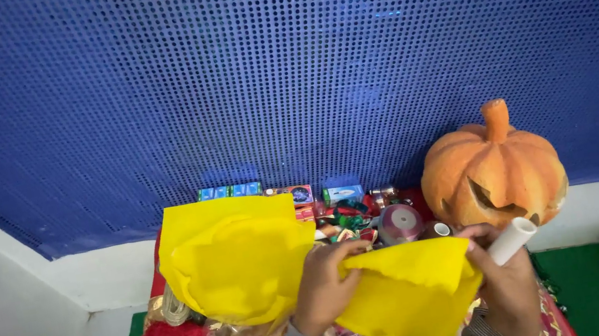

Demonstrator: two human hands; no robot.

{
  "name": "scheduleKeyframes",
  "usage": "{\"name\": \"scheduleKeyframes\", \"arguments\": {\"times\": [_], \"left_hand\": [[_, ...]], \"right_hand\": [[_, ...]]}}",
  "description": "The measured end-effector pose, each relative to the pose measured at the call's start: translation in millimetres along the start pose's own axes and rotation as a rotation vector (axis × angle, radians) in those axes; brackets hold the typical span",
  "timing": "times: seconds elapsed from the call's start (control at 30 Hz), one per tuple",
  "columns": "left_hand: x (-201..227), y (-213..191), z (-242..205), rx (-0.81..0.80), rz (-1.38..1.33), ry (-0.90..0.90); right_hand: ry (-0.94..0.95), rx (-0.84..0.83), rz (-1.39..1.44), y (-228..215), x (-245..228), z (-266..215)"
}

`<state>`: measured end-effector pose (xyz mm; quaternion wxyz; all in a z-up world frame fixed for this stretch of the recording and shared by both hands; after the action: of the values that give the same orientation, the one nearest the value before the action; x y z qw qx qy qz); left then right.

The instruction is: Wrapping a sheet of yellow craft paper around a white cardboard tube to create a rolled paper component.

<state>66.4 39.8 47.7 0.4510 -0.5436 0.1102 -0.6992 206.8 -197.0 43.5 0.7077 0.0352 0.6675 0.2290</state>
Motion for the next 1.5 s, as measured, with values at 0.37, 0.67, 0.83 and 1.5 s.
{"name": "scheduleKeyframes", "arguments": {"times": [0.37, 0.67, 0.83, 1.5], "left_hand": [[-46, -46, -24, 0.020, -0.027, -0.374], [-68, -65, -42, 0.134, -0.153, -0.603], [-69, -52, -42, 0.237, -0.243, -0.450], [-28, -10, -25, -0.086, -0.394, -0.202]], "right_hand": [[-0.043, 0.081, -0.090, -20, -20, 13], [-0.059, 0.122, -0.141, -23, -24, 14], [-0.009, 0.006, -0.460, -22, -8, 30], [0.073, -0.639, -0.657, 123, 70, -20]]}}
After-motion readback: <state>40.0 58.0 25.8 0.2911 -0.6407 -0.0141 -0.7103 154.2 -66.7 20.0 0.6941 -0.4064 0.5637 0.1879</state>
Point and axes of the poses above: each hand's wrist, its own z-axis towards the middle knuckle, its own y-axis out of the palm, x = y × z, the point moved 9 cm from there along z, towards the middle knuckle, and after that the axes turned 15 degrees about z, right-handed, at the moved point
